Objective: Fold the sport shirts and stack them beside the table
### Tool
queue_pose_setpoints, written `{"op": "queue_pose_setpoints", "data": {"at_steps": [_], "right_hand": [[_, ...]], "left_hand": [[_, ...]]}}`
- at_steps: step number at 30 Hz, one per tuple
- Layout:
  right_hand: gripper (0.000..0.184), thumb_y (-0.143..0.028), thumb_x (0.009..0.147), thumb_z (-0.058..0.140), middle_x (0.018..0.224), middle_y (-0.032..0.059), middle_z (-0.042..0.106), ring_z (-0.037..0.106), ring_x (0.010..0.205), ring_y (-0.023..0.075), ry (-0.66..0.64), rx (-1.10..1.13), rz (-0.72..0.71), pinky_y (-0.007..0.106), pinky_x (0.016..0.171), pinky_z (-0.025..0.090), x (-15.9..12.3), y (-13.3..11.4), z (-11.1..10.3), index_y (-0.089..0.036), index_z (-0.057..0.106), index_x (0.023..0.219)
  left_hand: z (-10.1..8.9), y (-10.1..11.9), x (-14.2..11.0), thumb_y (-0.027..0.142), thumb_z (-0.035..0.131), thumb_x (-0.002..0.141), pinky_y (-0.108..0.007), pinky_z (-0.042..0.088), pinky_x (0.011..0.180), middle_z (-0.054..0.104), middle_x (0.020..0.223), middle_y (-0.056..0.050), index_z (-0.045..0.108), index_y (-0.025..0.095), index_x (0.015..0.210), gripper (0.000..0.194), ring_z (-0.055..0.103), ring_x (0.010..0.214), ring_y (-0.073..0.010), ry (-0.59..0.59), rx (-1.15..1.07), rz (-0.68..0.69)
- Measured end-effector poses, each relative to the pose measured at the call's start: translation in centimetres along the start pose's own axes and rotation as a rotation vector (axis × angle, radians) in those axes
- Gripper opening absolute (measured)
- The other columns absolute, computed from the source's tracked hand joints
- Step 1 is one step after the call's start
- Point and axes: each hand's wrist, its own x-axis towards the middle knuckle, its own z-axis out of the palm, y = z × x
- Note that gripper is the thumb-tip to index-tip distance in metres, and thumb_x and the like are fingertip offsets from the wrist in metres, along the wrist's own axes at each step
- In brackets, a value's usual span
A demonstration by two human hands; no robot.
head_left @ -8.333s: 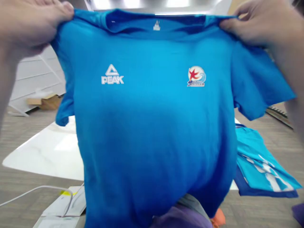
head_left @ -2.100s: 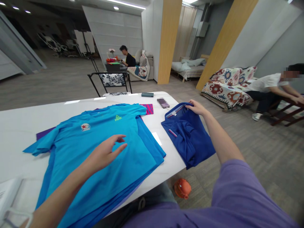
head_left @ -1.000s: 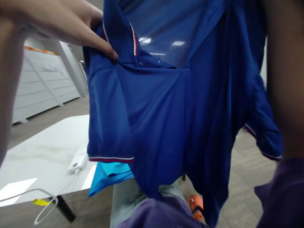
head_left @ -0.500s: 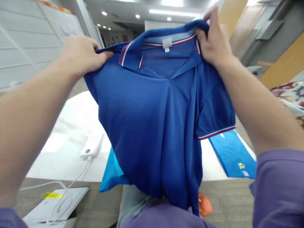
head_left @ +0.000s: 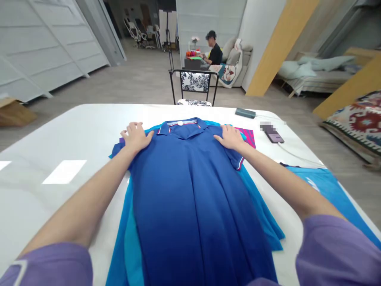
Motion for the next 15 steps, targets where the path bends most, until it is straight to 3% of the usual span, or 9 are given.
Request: {"op": "queue_pose_setpoints", "data": {"at_steps": [2, 5, 9, 12, 15], "right_hand": [[0.086, -0.082, 0.109, 0.050, 0.165, 0.0314, 0.055, 0.050, 0.153, 0.0533, -0.050, -0.035, 0.118, 0.071, 0.127, 0.042, -4.0, 3.9, 0.0, -0.015, 0.055, 0.163], [0.081, -0.080, 0.103, 0.064, 0.161, 0.0311, 0.058, 0.052, 0.150, 0.0534, -0.118, -0.065, 0.256, 0.069, 0.123, 0.046, -8.3, 8.6, -0.5, -0.016, 0.066, 0.152], [0.042, -0.055, 0.110, 0.064, 0.148, 0.0198, 0.071, 0.062, 0.142, 0.0438, -0.150, 0.024, 0.266, 0.062, 0.121, 0.049, -10.5, 10.6, -1.4, -0.025, 0.077, 0.135], [0.040, -0.038, 0.117, 0.043, 0.146, 0.0202, 0.072, 0.067, 0.137, 0.0397, -0.001, 0.072, 0.339, 0.060, 0.120, 0.049, -10.8, 10.3, -2.7, -0.022, 0.073, 0.138], [0.052, -0.043, 0.117, 0.045, 0.156, 0.0259, 0.065, 0.065, 0.141, 0.0402, 0.226, 0.144, 0.453, 0.056, 0.119, 0.051, -11.6, 11.0, -4.7, -0.015, 0.058, 0.158]], "left_hand": [[-0.2, -1.3, -2.8, 0.065, 0.050, 0.108, -0.075, 0.021, 0.134, 0.045, 0.173, -0.032, 0.049, 0.013, 0.168, 0.080, 0.039, 0.162, -0.0516, -0.043, 0.012, 0.001], [-1.9, -1.8, -7.2, 0.072, 0.047, 0.106, -0.076, 0.023, 0.133, 0.045, 0.172, -0.035, 0.051, 0.010, 0.166, 0.086, 0.039, 0.161, -0.0537, -0.066, 0.019, -0.111], [-5.2, -0.1, -14.3, 0.080, 0.038, 0.105, -0.078, 0.031, 0.128, 0.047, 0.167, -0.042, 0.057, 0.004, 0.157, 0.094, 0.042, 0.157, -0.0586, -0.016, 0.027, -0.222], [-7.2, 1.4, -21.3, 0.081, 0.041, 0.103, -0.074, 0.038, 0.126, 0.061, 0.157, -0.035, 0.069, 0.012, 0.143, 0.084, 0.053, 0.151, -0.0552, -0.080, 0.081, -0.113], [-8.3, 1.8, -29.1, 0.083, 0.040, 0.103, -0.061, 0.050, 0.119, 0.077, 0.137, -0.025, 0.073, 0.017, 0.130, 0.078, 0.071, 0.132, -0.0460, -0.256, 0.149, -0.032]]}}
